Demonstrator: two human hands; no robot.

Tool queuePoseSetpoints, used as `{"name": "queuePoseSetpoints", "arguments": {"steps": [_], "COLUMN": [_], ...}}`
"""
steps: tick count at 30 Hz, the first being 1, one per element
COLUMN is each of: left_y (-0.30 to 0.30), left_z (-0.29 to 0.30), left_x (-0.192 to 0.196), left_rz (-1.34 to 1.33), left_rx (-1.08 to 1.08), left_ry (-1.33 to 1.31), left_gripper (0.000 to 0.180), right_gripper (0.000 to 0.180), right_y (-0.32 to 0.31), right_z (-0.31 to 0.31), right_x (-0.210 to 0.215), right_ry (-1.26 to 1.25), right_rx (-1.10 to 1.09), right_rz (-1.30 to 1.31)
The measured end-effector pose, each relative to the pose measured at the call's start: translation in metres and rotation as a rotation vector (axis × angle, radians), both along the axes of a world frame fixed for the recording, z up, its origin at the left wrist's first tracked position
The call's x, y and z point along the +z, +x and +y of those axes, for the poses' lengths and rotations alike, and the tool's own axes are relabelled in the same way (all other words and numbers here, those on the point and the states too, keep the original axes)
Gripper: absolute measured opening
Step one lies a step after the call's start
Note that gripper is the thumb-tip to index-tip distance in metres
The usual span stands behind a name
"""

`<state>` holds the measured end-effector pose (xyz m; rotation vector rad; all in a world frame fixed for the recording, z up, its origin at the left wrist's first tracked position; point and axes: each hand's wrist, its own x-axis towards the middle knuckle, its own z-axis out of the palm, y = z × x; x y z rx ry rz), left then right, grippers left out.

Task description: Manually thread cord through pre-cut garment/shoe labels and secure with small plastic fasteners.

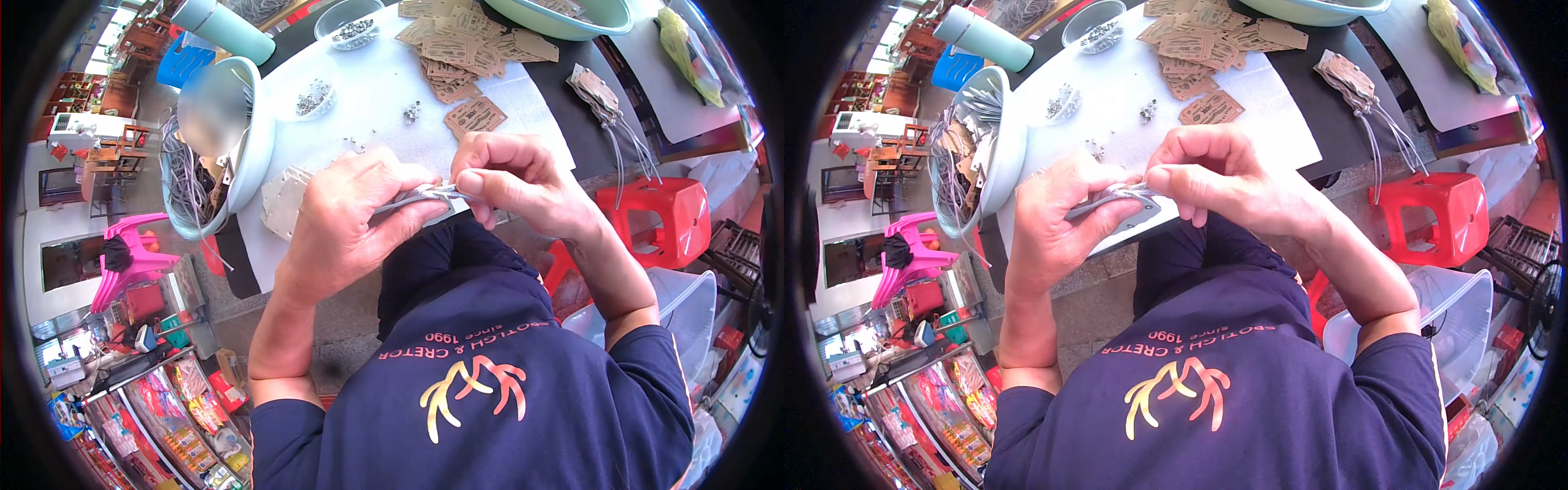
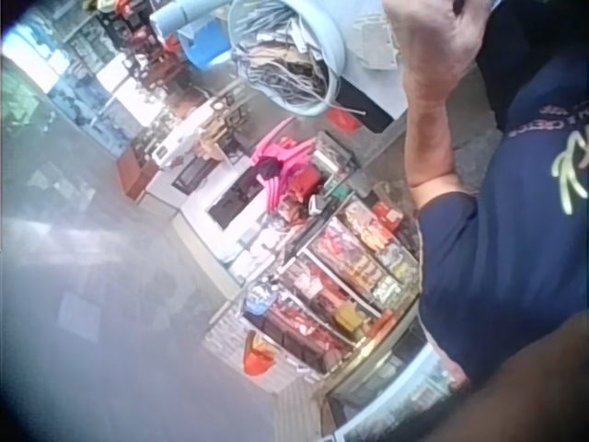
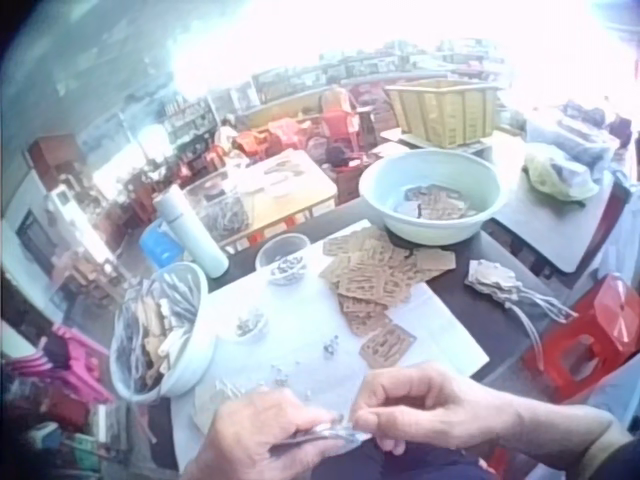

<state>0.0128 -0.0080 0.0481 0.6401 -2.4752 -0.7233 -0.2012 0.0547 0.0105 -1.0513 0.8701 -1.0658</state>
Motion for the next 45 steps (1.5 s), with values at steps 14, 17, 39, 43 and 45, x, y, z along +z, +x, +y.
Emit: {"name": "queuePoseSetpoints", "arguments": {"steps": [14,17,39,43,45], "left_y": [0.002,0.003,0.032,0.014,0.024], "left_z": [0.000,-0.001,-0.022,0.006,0.007], "left_x": [0.004,0.003,-0.025,-0.040,-0.041], "left_rz": [-0.030,-0.035,0.130,0.711,0.509], "left_rx": [-0.058,-0.058,0.114,0.328,0.234], "left_ry": [-0.123,-0.121,-0.206,0.567,0.584], "left_gripper": [0.015,0.015,0.031,0.029,0.036], "right_gripper": [0.012,0.013,0.014,0.018,0.019], "right_y": [0.005,0.006,0.006,0.010,0.011], "right_z": [0.014,0.014,0.012,0.011,0.010], "right_x": [-0.007,-0.005,-0.008,-0.022,-0.029], "right_ry": [-0.462,-0.349,-0.406,-0.552,-0.597], "right_rx": [-0.168,-0.140,-0.145,-0.274,-0.299], "right_rz": [0.335,0.298,0.400,0.412,0.456]}}
